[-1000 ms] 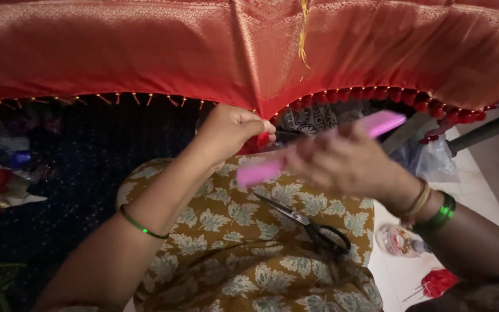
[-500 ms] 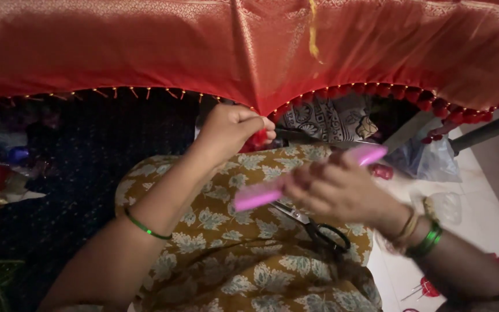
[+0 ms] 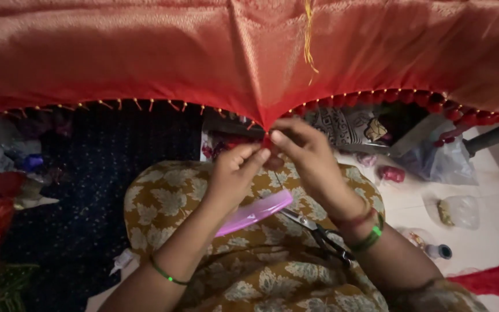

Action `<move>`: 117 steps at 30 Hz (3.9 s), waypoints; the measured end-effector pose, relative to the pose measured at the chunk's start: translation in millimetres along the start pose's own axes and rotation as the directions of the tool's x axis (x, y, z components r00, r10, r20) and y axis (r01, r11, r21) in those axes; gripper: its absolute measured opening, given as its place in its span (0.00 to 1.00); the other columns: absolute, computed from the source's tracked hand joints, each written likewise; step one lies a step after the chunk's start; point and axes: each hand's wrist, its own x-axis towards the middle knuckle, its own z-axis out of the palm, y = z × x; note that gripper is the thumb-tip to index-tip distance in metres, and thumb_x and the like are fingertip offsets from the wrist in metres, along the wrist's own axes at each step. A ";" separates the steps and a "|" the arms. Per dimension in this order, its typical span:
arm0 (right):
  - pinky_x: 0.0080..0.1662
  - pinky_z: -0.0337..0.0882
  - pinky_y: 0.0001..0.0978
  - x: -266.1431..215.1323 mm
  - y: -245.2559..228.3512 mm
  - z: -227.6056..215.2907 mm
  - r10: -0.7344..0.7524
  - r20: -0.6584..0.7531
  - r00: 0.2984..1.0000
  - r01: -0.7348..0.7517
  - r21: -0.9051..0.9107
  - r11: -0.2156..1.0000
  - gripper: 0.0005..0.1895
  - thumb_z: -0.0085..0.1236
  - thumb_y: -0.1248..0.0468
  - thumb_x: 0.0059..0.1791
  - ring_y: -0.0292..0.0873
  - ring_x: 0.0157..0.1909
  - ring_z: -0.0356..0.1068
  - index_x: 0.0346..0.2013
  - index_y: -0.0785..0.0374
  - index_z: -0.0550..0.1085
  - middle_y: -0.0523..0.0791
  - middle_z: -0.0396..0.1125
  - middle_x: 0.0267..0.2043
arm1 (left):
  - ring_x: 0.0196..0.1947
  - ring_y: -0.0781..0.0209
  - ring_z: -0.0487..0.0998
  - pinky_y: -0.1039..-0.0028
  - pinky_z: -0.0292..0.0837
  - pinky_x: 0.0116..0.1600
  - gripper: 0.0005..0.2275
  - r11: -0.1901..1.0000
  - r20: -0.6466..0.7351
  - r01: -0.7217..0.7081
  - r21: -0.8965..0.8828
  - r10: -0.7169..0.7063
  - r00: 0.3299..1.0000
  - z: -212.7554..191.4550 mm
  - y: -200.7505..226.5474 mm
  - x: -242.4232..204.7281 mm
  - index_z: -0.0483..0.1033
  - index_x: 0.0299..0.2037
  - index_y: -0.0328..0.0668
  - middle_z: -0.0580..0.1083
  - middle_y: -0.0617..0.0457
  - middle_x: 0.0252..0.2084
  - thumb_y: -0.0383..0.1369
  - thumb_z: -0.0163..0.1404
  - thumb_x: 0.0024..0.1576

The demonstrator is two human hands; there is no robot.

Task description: Finishing decorative tassels on the edge of a red and gold saree using a comb, thread, and scissors.

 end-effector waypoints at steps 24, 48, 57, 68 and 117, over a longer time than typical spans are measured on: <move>0.48 0.71 0.28 2.3 25.8 16.8 0.101 -0.102 0.990 -0.090 0.103 0.991 0.10 0.53 0.64 0.57 0.37 0.45 0.69 0.42 0.70 0.76 0.45 0.68 0.43 | 0.45 0.61 0.80 0.74 0.75 0.50 0.09 0.821 -0.212 -0.245 0.515 0.399 0.892 11.3 -8.7 6.8 0.82 0.43 0.33 0.80 0.50 0.44 0.32 0.56 0.59; 0.41 0.78 0.27 4.0 15.5 -16.7 -0.152 -0.214 0.965 0.085 -0.293 0.952 0.08 0.58 0.63 0.54 0.37 0.37 0.75 0.42 0.67 0.77 0.45 0.75 0.37 | 0.44 0.66 0.83 0.75 0.74 0.56 0.10 0.949 -0.043 0.282 -0.143 -0.290 0.956 -3.3 7.8 42.0 0.84 0.44 0.36 0.84 0.52 0.41 0.33 0.57 0.57; 0.42 0.76 0.30 36.5 -37.4 -3.5 0.046 -0.255 0.966 0.015 0.234 0.972 0.11 0.54 0.66 0.57 0.39 0.37 0.75 0.45 0.73 0.77 0.49 0.76 0.39 | 0.38 0.67 0.78 0.77 0.72 0.46 0.08 0.993 -0.138 0.079 0.089 -0.066 0.988 -2.0 7.1 37.7 0.84 0.41 0.33 0.80 0.54 0.37 0.30 0.57 0.59; 0.35 0.75 0.28 36.4 -53.2 -15.8 0.142 -0.291 0.946 -0.082 0.210 0.974 0.13 0.55 0.67 0.53 0.38 0.34 0.75 0.50 0.70 0.76 0.48 0.76 0.42 | 0.33 0.71 0.76 0.80 0.71 0.40 0.09 0.982 -0.134 0.160 0.101 -0.146 0.980 8.0 24.2 41.3 0.84 0.44 0.37 0.81 0.57 0.36 0.31 0.55 0.59; 0.56 0.78 0.34 -3.6 -76.1 11.9 -0.163 0.412 0.896 0.371 -0.497 0.785 0.22 0.66 0.72 0.44 0.44 0.60 0.74 0.54 0.65 0.78 0.46 0.71 0.61 | 0.30 0.71 0.76 0.81 0.70 0.31 0.07 0.793 0.087 0.383 -0.474 -0.390 0.917 -6.1 18.9 29.1 0.82 0.44 0.39 0.81 0.55 0.38 0.27 0.52 0.59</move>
